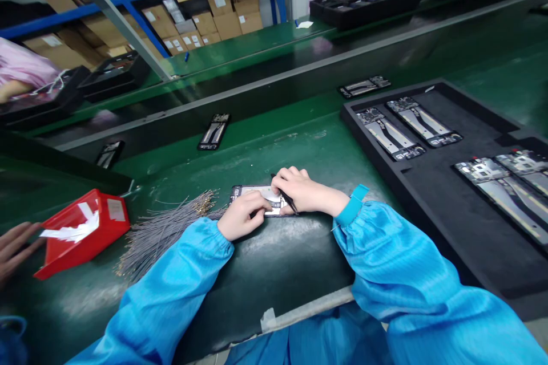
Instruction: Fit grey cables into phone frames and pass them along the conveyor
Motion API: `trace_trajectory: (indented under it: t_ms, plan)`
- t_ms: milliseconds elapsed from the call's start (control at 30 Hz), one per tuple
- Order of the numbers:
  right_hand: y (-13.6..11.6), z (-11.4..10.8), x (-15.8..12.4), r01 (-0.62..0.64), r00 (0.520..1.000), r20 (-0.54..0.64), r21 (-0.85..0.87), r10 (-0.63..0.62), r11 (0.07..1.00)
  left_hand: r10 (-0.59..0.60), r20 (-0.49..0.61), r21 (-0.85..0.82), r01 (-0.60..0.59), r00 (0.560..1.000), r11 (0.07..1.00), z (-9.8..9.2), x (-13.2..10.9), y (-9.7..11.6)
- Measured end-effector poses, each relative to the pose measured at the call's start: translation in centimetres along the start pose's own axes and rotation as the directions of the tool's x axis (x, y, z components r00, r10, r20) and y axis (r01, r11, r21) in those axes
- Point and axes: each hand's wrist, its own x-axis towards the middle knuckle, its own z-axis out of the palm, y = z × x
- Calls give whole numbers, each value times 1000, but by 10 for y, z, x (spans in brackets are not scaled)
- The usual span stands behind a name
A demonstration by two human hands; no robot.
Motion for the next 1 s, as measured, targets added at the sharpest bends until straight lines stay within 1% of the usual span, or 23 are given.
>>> trace_trajectory:
  t_ms: [67,167,333,567,633,700,767,867,933,1000]
  plan:
    - [-2,-2,2,15,1000,7,-38,-15,999,-10,-26,15,11,1000,1000,1,1,0]
    - [-7,-5,5,20,999,30,-105,-17,994,-17,-24,34,18,1000,999,3,1,0]
    - [-16,-5,7,-64,994,72,-169,77,983,-9,-15,33,10,1000,999,3,0,-1]
    - [-23,-4,11,-158,980,100,-135,172,978,59,37,7,-59,998,998,-1,-1,-2]
    - [-21,-4,12,-164,979,98,-122,176,979,66,55,15,-67,996,998,-1,-1,-2]
    - [-17,-3,10,-144,985,80,-77,150,987,57,51,19,-58,997,998,-1,-1,-1]
    - [-11,0,7,-118,993,31,-4,118,993,42,16,-2,-42,999,999,-1,-2,1]
    - [-7,7,1,-68,996,-59,85,73,994,35,-78,-33,-38,996,999,-1,-4,3]
    - [-8,12,0,-14,995,-99,54,19,998,37,-140,-9,-39,989,999,-1,-5,3]
    - [-9,16,0,44,992,-116,-35,-48,998,23,-209,36,-15,978,999,-2,-6,3]
